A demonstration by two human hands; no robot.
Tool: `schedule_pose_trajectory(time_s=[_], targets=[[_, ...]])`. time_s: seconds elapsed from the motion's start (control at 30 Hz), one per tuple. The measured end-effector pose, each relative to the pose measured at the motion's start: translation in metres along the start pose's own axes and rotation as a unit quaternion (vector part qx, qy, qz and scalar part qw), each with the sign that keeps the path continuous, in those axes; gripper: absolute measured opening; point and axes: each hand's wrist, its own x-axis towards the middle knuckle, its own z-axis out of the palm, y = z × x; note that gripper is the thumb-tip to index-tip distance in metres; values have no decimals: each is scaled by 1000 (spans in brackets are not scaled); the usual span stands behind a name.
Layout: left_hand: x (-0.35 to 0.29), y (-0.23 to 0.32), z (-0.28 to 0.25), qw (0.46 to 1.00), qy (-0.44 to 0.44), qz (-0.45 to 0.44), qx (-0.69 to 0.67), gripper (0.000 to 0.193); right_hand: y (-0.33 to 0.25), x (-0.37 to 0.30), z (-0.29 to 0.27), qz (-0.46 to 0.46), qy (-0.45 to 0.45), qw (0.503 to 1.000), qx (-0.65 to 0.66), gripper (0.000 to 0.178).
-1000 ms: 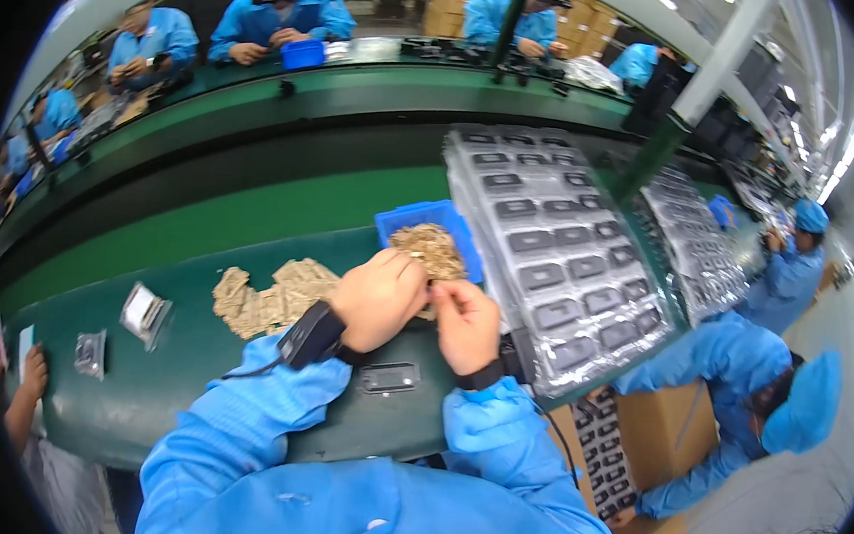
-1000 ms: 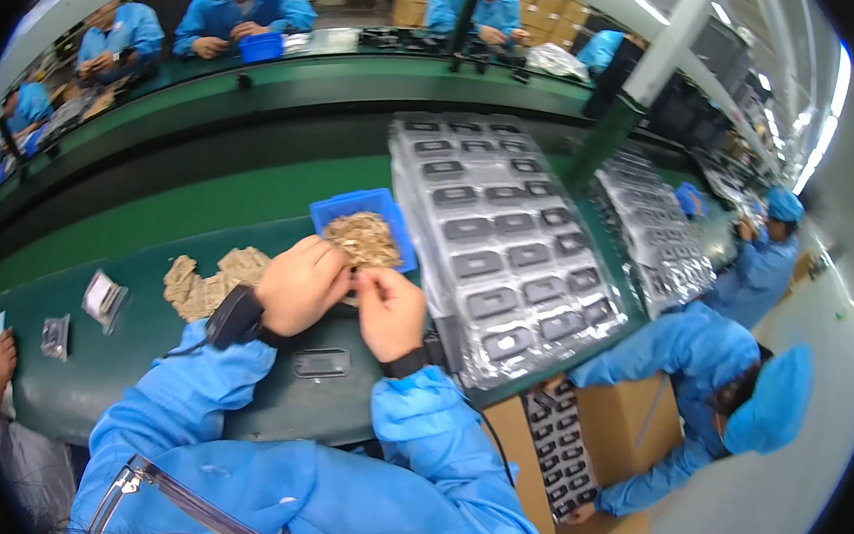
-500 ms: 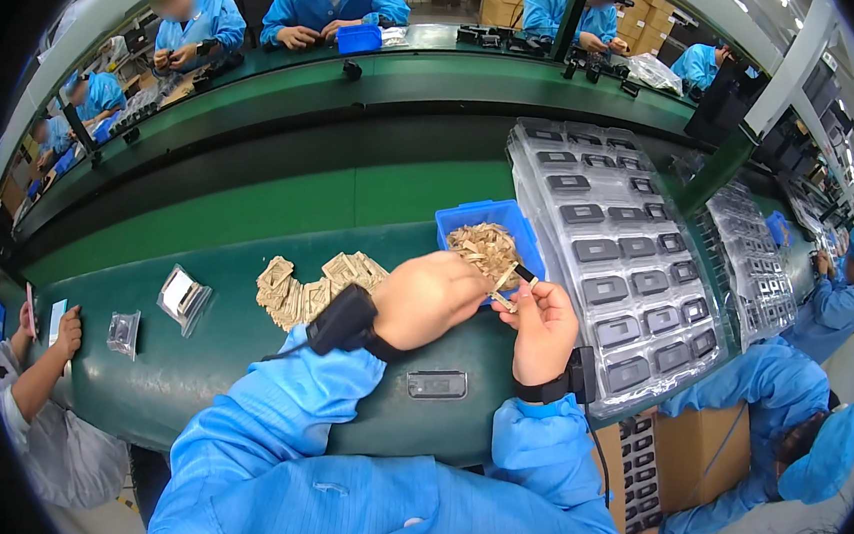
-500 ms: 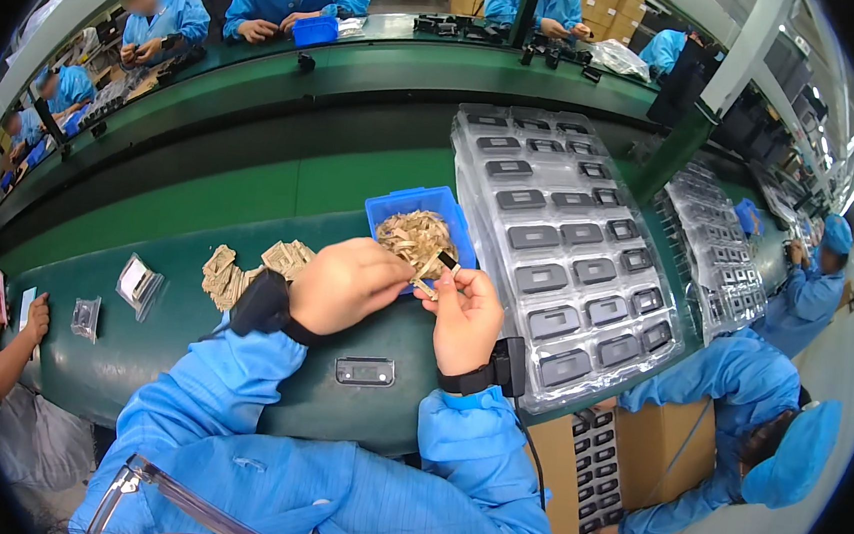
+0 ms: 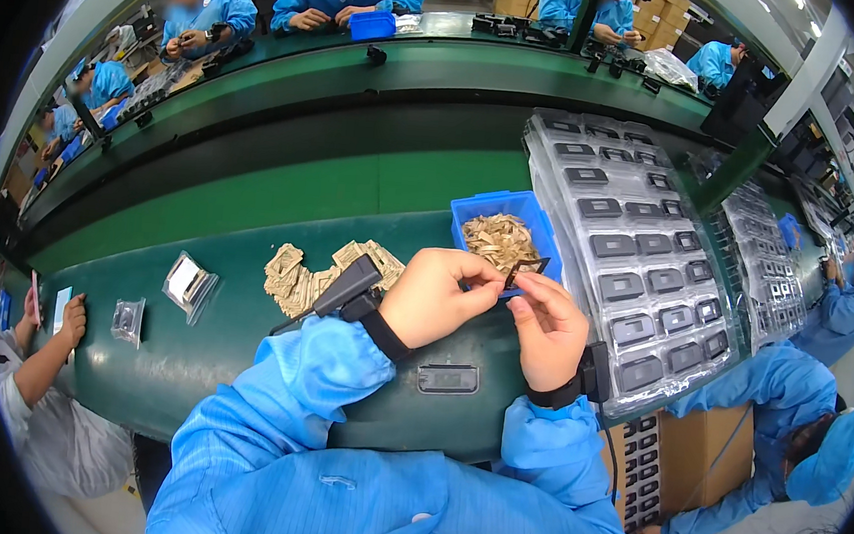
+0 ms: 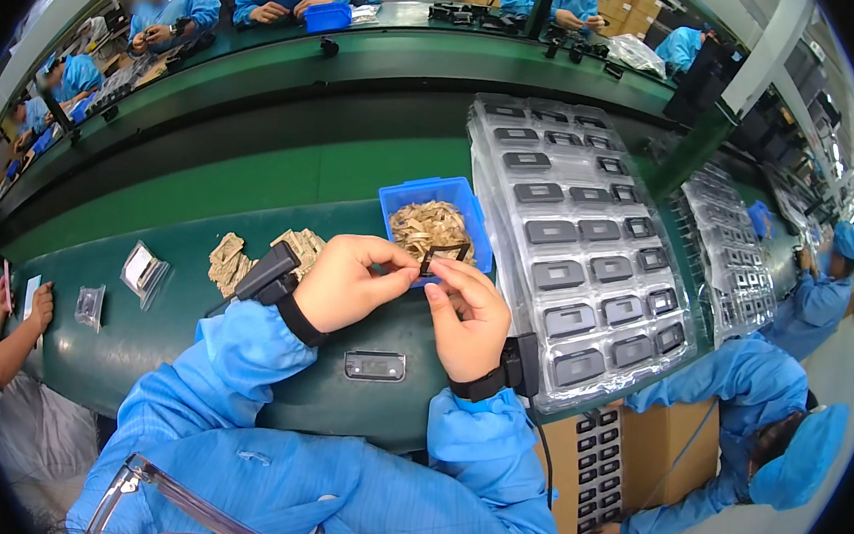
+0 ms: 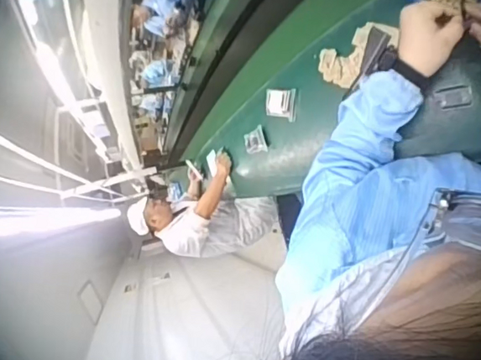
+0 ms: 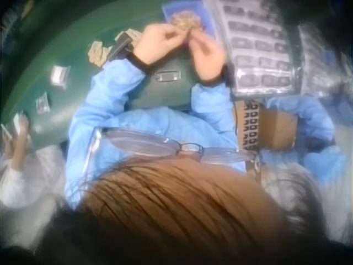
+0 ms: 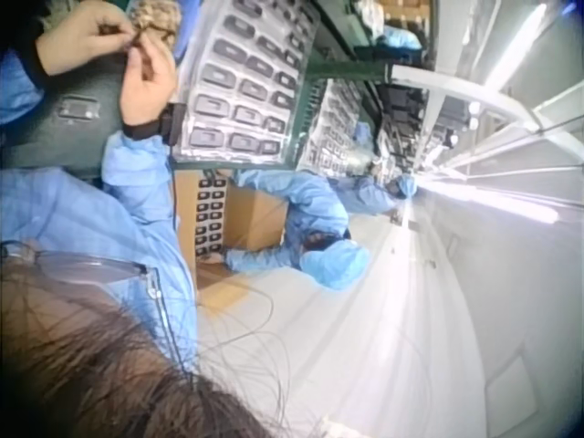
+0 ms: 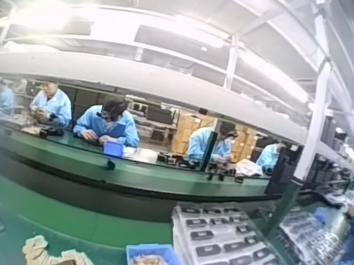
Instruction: Assembling small plastic and rubber components onto electronic or mechanical casings at a factory workbench.
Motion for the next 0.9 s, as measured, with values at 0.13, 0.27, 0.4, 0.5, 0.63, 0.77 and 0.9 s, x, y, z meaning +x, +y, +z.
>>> schedule_pose_trajectory(time_s=[0.13,0.27,0.4,0.5,0.63,0.77,0.9], targets=[[3,-6,-8,995,-63,-52,-59,15,-11,-1,2,-22,-10,989,-147,19],[4,2,-15,988,-101,-71,-92,13,-9,3,1,-142,-15,964,-224,20],[5,-3,-17,991,-114,-34,-67,12,-12,2,4,-130,-25,973,-191,20],[4,-3,-13,992,-93,-22,-77,11,-10,1,4,-134,-23,973,-185,20],[3,2,-13,993,-93,-32,-66,11,-9,0,4,-143,-15,971,-190,22],[3,2,-13,994,-84,-31,-59,11,-7,1,4,-150,-3,967,-205,22],[4,-1,-14,994,-91,-27,-63,11,-9,3,5,-170,1,957,-234,22]])
